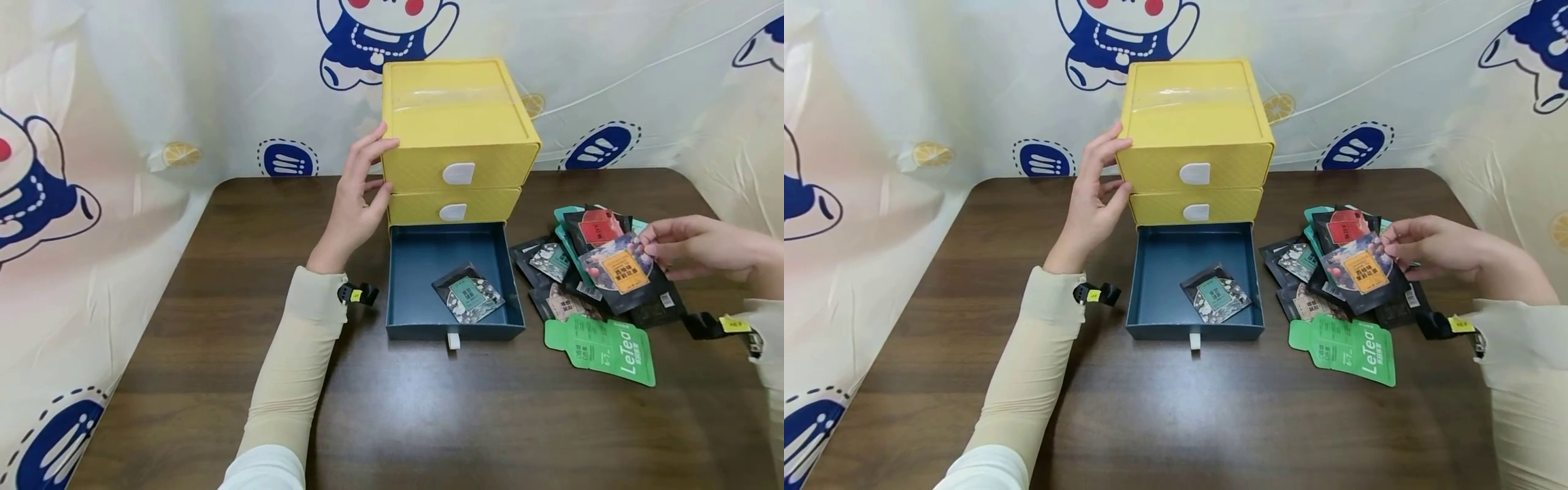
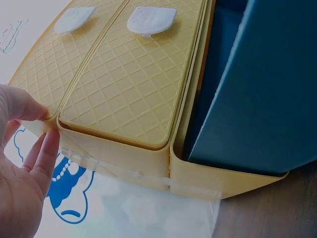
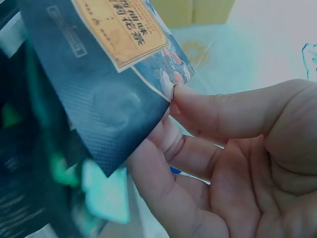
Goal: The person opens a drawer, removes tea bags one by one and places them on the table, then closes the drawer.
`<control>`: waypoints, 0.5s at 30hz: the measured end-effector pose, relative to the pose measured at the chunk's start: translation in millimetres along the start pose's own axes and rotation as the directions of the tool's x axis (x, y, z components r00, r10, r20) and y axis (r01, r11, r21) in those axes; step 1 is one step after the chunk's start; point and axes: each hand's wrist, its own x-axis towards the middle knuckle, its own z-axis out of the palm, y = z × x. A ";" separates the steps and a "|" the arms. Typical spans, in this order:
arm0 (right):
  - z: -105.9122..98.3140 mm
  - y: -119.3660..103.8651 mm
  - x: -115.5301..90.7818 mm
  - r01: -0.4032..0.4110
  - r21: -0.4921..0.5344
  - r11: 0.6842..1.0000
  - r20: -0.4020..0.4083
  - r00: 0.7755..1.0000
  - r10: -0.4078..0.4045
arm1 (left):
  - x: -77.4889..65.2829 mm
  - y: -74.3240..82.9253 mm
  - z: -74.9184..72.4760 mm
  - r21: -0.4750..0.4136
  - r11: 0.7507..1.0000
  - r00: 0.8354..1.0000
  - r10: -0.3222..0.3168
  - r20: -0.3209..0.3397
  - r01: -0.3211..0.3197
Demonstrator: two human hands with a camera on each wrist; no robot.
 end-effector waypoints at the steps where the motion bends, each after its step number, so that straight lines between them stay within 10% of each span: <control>1: 1.5 4.5 -0.5 -0.011 -0.004 1.000 0.003 1.000 0.011 | 0.3 0.3 -0.3 0.000 1.000 1.000 0.001 0.000 -0.001; 15: 25.3 29.1 3.4 -0.058 -0.114 0.992 -0.022 0.998 0.056 | 0.2 0.7 0.6 0.002 1.000 1.000 0.020 -0.003 -0.020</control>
